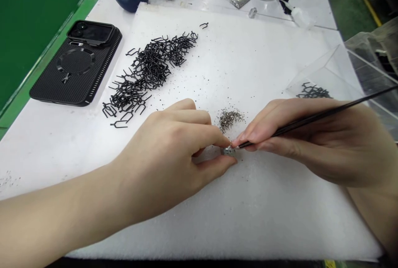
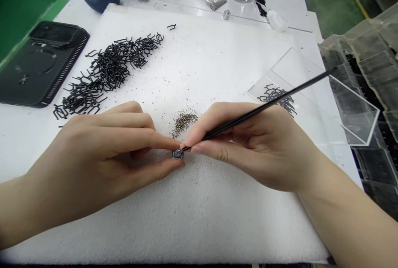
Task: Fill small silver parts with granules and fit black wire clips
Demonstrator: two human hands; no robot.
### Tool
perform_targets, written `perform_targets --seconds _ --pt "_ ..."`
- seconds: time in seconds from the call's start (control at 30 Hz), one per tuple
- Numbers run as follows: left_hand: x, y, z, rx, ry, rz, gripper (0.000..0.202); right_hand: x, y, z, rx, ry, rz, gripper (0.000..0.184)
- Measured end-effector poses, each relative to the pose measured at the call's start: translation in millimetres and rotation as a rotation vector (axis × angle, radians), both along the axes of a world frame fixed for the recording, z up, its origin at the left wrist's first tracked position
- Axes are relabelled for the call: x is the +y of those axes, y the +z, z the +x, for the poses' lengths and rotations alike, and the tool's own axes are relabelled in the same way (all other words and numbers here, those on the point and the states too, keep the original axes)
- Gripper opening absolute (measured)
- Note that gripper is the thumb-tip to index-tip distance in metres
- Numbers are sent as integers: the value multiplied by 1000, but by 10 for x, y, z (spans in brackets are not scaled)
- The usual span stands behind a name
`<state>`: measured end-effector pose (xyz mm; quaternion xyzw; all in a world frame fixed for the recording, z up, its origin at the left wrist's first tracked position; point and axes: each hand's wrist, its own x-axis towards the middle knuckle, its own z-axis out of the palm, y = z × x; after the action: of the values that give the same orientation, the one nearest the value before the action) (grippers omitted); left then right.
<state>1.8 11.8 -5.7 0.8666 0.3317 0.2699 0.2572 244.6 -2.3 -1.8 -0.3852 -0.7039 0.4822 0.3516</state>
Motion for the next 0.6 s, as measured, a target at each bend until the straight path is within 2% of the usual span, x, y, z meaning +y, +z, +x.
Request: perform_targets --seconds 0.6 --pt "-12 36 3 -11 -7 3 7 -2 6 2 -4 -7 -18 19"
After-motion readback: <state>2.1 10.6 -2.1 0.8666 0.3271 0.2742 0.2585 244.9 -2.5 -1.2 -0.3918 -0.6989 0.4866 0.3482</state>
